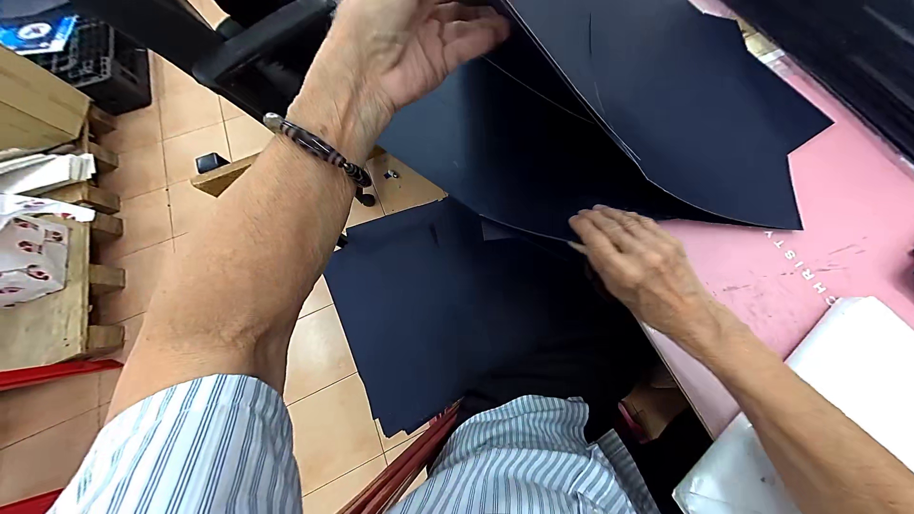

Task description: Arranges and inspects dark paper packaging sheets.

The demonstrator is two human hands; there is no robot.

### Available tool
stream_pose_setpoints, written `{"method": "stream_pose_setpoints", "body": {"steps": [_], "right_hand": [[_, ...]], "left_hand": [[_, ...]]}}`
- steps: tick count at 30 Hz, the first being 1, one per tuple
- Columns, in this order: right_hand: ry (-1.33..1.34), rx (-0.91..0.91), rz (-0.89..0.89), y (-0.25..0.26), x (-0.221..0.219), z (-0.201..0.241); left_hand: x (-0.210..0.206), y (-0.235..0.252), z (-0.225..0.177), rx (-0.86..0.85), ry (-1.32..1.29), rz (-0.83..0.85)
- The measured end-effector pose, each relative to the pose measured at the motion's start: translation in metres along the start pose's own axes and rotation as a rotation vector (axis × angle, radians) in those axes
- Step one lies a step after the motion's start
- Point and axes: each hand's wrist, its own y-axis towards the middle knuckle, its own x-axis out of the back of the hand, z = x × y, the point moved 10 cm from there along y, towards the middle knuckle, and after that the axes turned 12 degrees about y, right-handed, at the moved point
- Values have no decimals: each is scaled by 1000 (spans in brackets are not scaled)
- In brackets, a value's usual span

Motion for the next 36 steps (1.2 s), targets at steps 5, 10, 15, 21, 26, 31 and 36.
{"method": "stream_pose_setpoints", "body": {"steps": [5,10,15,21,26,31,36], "right_hand": [[69,-106,-64,-17,44,-31],[98,-150,-119,-15,67,-35],[54,-128,-146,-10,83,-37],[13,-97,-103,-23,63,-37],[0,-176,-158,-26,72,-44],[7,-131,-78,-25,92,-52],[43,-154,-171,-21,118,-65]], "left_hand": [[-44,-36,43,-199,1063,450],[-76,-54,62,-511,1406,588],[-90,-51,47,-472,1425,583],[-102,-52,60,-483,1502,585],[-117,-65,65,-478,1557,583],[-119,-57,30,-664,1527,394],[-119,-64,-20,-959,1576,-240]]}}
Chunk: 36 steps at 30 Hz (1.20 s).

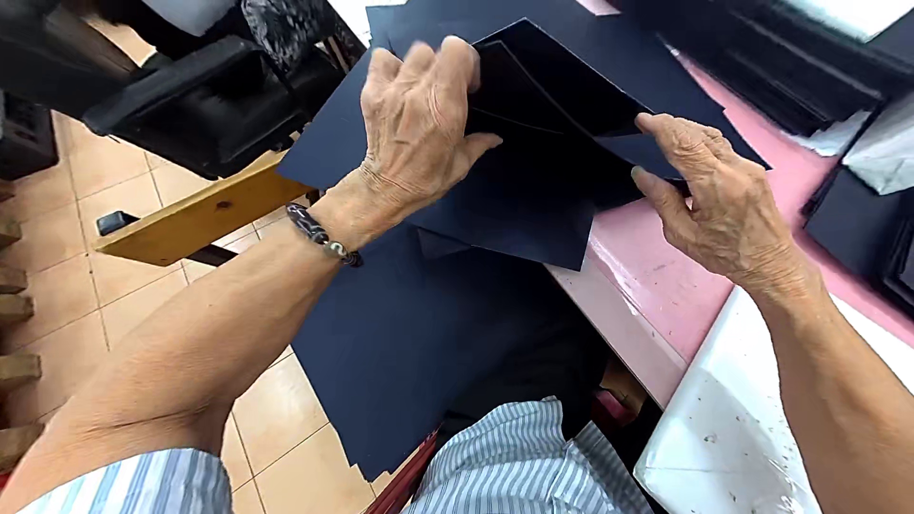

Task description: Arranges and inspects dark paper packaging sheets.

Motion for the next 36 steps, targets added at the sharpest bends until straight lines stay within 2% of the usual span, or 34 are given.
{"method": "stream_pose_setpoints", "body": {"steps": [3,5,8,10,12,16,20,23,26,28,30,31,33,34,36], "right_hand": [[36,18,-12,2,-2,-1],[63,4,1,-1,-3,0],[106,-14,-64,-10,7,1],[88,-58,-102,-16,16,-1],[34,-65,-114,-24,19,-11],[-134,-72,65,-47,-6,-40],[-181,-113,157,-49,-26,-53],[-149,-80,200,-45,-42,-48],[-148,-86,173,-44,-42,-42],[-162,-149,118,-49,-26,-44],[-156,-290,51,-65,-2,-53],[-130,-387,12,-77,10,-62],[-74,-601,-49,-110,29,-87],[-57,-693,-70,-128,37,-102],[-52,-835,-99,-160,47,-122]], "left_hand": [[20,5,-8,-10,171,-315],[26,10,-23,-86,201,-368],[24,9,-53,-267,151,-249],[23,2,-59,-342,84,-226],[25,-7,-48,-337,34,-214],[27,-32,-12,-322,17,-167],[18,-67,17,-340,-49,-68],[15,-93,13,-362,-95,-23],[20,-106,-12,-410,-107,-3],[25,-109,-36,-429,-101,-3],[34,-113,-75,-472,-146,30],[38,-116,-99,-508,-229,87],[38,-119,-143,-602,-552,357],[33,-116,-154,-605,-716,491],[7,-87,-138,-463,-808,565]]}}
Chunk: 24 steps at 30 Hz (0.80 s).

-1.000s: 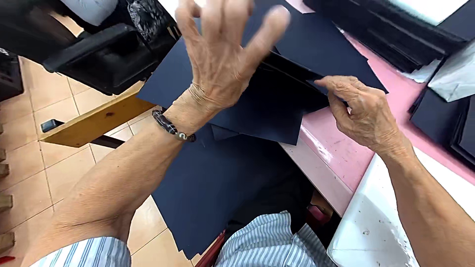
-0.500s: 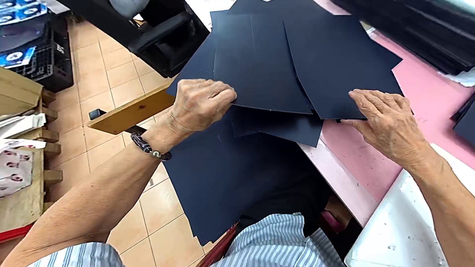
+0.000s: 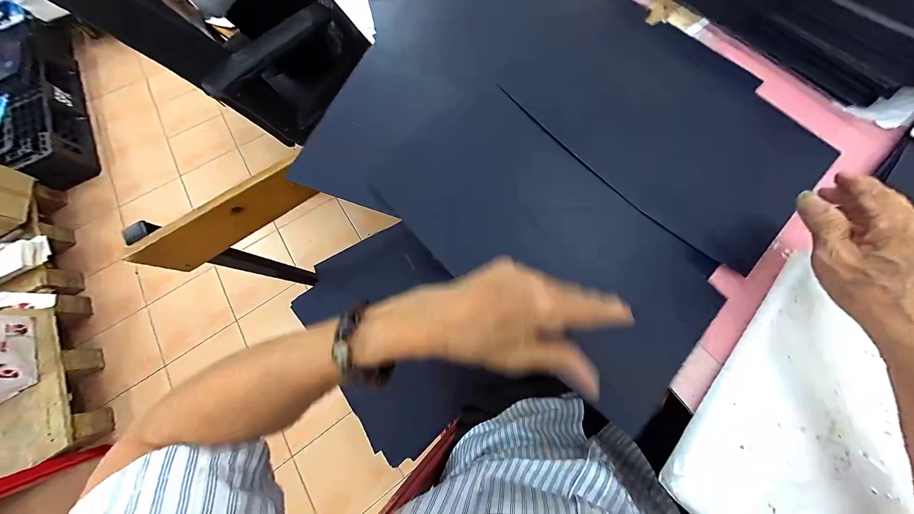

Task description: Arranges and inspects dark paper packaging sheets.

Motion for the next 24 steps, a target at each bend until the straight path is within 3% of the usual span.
{"method": "stream_pose_setpoints", "body": {"steps": [2,5,8,12,16,19,24], "right_hand": [[-36,-46,9,-6,0,-7],[-89,68,73,-12,-18,25],[-66,173,166,-14,-45,53],[-49,210,295,-26,-80,64],[-107,212,324,-33,-98,60],[-119,219,345,-34,-100,61],[-103,187,355,-35,-99,62]], "left_hand": [[27,20,75,204,129,-72],[61,33,196,646,264,-100],[67,29,264,982,289,-24],[53,37,270,1078,384,179],[51,39,271,1109,357,230],[49,32,280,1147,264,192],[50,33,279,1116,-33,-55]]}}
